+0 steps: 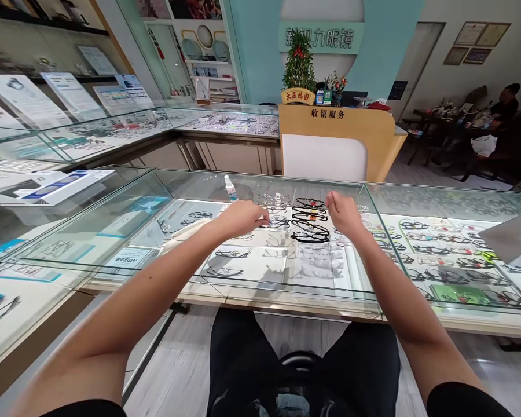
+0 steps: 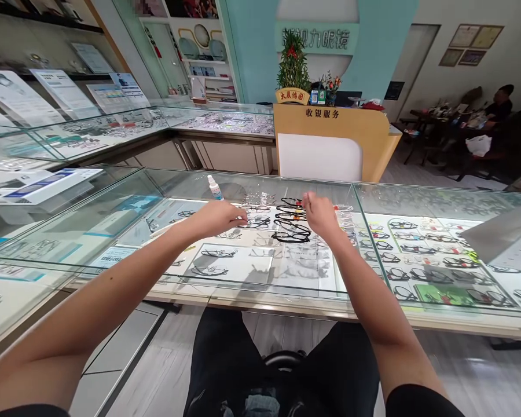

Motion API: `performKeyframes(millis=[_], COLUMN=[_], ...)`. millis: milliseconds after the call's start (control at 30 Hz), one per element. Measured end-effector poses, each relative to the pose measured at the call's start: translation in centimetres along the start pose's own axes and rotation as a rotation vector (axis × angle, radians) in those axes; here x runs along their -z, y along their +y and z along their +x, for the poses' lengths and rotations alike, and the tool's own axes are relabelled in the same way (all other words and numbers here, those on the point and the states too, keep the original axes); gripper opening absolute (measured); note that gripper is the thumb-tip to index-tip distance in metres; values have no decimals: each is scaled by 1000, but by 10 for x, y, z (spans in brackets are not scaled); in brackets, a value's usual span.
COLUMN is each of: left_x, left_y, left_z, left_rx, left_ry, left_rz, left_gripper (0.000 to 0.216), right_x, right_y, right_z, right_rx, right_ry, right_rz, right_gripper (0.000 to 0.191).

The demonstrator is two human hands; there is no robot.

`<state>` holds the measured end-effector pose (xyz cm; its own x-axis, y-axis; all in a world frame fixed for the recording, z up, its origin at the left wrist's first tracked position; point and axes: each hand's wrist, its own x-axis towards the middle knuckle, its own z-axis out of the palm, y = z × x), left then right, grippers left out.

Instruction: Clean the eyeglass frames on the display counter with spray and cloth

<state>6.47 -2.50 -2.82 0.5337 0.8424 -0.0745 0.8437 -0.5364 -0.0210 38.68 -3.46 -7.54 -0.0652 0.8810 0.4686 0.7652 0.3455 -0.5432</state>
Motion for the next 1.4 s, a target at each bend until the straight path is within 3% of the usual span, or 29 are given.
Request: performKeyframes(millis=[200, 367, 667, 867, 1033, 1267, 1400], left_x=[-23, -34, -38, -24, -19, -30, -23], left_y=[-2, -5, -7, -14, -19, -21, -30], left_z=[14, 20, 24, 28, 46, 67, 65], left_rx=[-16, -41, -16, -7, 80, 53, 37], left_ry=[-73, -105, -164, -155, -91, -133, -122], left_rz=[108, 114, 116, 101, 114, 115, 89], left_gripper=[31, 32, 33, 31, 37, 30, 30], right_x=[-7, -3, -2, -6, -6, -5, -6], right_y=[5, -6, -8, -9, -14, -18, -16], right_z=[-1, -7, -9, -9, -11, -12, -10], right_rx=[-49, -141, -137, -83, -216, -171, -173], right_ry=[-19, -28, -149, -192, -106, -32, -21], right_rz=[72, 195, 289, 316, 398, 540, 533], right_gripper=[75, 81, 77, 76, 84, 84, 84])
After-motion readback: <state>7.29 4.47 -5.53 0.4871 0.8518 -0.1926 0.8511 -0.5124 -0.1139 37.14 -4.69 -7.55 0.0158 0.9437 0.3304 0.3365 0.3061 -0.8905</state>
